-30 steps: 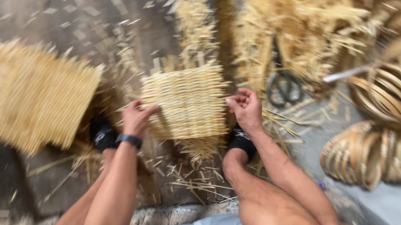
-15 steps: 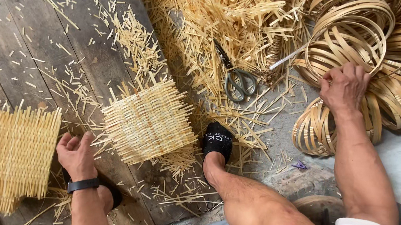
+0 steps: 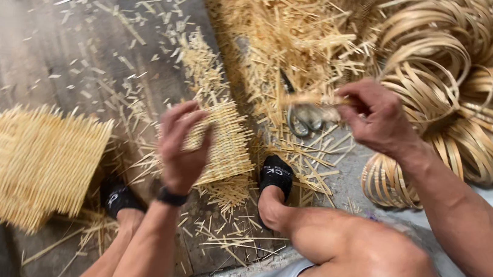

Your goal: The person sits on the floor and works on a square woven bamboo panel, trimming the protruding strip ends with scissors. They then bend a thin bamboo rim strip around the panel edge and press the rim into place to form a round basket tray.

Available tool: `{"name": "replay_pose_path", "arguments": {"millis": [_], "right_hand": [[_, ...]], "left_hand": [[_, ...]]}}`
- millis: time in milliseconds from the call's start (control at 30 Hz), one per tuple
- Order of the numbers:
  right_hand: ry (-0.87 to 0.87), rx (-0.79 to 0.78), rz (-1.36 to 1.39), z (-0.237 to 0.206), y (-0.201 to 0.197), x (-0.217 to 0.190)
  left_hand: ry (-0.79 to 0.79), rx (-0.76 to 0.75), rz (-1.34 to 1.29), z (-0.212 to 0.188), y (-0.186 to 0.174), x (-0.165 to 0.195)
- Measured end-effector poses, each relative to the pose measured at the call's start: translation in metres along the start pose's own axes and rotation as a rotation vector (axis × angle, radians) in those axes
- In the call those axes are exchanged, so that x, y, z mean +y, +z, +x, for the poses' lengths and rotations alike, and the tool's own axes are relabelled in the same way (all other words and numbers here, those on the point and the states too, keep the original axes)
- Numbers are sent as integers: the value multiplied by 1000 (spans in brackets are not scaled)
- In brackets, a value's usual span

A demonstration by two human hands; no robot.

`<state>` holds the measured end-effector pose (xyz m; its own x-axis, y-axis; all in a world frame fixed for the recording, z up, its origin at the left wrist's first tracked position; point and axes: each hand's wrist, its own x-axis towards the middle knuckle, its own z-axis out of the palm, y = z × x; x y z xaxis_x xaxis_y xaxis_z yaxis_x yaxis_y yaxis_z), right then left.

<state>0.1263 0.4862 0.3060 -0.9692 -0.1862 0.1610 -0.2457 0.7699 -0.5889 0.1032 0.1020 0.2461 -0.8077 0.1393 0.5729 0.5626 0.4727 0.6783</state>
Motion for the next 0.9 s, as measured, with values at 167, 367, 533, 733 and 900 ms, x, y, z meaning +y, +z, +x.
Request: {"name": "replay_pose_path", "arguments": {"millis": [167, 367, 533, 733, 900], "right_hand": [[-397, -152, 118, 63, 22, -133], [-626, -131, -14, 80, 61, -197], [-530, -175, -72, 75, 105, -189], [-255, -367, -60, 90, 124, -176], [484, -233, 924, 108, 106, -152]], "left_hand": [[-390, -240, -441, 71, 13, 46], [-1123, -529, -958, 64, -9, 45], [-1331, -453, -892, 34, -9, 15], [-1312, -437, -950, 10, -8, -15], [-950, 361, -1353, 6, -41, -55]]}}
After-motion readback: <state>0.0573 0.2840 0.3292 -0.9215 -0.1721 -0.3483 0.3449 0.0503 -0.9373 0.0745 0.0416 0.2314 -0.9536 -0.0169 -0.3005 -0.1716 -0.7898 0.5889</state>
